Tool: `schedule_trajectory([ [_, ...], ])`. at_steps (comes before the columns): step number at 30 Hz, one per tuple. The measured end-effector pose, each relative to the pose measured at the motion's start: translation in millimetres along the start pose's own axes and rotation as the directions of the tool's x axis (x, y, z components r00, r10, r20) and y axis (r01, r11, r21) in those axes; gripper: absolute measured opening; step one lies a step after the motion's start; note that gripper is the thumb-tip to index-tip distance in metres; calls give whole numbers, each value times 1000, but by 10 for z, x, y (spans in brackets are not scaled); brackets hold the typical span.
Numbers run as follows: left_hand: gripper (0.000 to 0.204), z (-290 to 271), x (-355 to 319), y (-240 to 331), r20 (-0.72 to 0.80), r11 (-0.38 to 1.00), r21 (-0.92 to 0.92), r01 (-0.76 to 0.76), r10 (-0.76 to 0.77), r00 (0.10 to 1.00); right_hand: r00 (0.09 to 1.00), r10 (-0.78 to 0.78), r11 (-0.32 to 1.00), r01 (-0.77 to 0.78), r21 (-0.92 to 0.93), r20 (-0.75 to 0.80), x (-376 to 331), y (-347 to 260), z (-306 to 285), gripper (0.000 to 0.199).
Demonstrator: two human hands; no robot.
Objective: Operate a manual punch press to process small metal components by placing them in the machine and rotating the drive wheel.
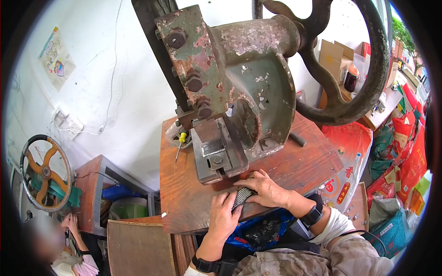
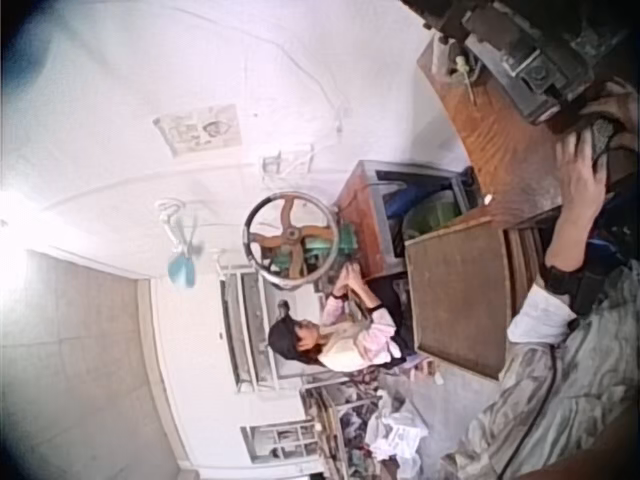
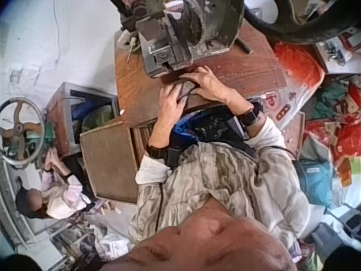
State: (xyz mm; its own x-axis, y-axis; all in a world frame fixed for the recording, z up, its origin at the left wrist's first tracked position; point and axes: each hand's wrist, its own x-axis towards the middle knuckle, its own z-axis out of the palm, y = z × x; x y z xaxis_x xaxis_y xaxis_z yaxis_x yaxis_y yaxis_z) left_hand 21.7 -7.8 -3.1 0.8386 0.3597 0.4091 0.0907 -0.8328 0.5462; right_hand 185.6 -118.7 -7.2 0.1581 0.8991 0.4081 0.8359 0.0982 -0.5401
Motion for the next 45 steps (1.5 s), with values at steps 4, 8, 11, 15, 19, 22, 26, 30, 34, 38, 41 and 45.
schedule_trajectory([
  [4, 47, 3, 37, 10, -35, 998, 11, -54, 54, 998, 992, 102, 992, -107, 63, 76, 30, -32, -57, 64],
  [8, 45, 40, 46, -26, -25, 998, 36, -41, 42, 999, 987, 143, 986, -149, 72, 80, 48, -47, -102, 65],
  [11, 41, -26, 9, -19, -46, 999, 40, 32, -30, 998, 991, 131, 974, -127, 188, -6, -10, 3, -150, 64],
  [15, 32, -551, -201, 0, 134, 659, -576, 484, -508, 851, 980, 185, 949, -159, 272, -73, -100, 69, -195, 59],
  [19, 31, -991, 107, 176, -106, 724, -564, 398, -540, 835, 997, 53, 990, -45, 137, -56, -117, 50, -176, 48],
  [22, 30, -885, 593, 50, -260, 896, -214, 389, -436, 862, 995, 13, 995, -3, 98, -99, -127, 63, -147, 44],
  [26, 41, -588, 1146, -105, -333, 948, 1, 319, -300, 894, 996, -10, 994, 19, 106, -88, -79, 31, -102, 40],
  [30, 29, -396, 1498, 2, -357, 890, 202, 410, -323, 877, 996, -7, 996, 15, 92, -91, -114, 85, -94, 40],
  [34, 25, -456, 1512, -49, -242, 931, -220, 292, -342, 908, 991, -61, 997, 66, 31, -118, -136, 135, -75, 41],
  [38, 27, -693, 1456, -264, 107, 649, -673, 356, -390, 915, 994, -41, 999, 42, 10, -103, -150, 124, -74, 41],
  [41, 29, -562, 1468, -380, -40, 879, -412, 238, -279, 960, 994, -29, 1000, 29, 7, -101, -140, 97, -64, 41],
  [45, 38, -442, 1503, -608, -158, 994, 107, -15, 32, 987, 994, -38, 999, 39, 13, -98, -117, 88, -66, 41],
])
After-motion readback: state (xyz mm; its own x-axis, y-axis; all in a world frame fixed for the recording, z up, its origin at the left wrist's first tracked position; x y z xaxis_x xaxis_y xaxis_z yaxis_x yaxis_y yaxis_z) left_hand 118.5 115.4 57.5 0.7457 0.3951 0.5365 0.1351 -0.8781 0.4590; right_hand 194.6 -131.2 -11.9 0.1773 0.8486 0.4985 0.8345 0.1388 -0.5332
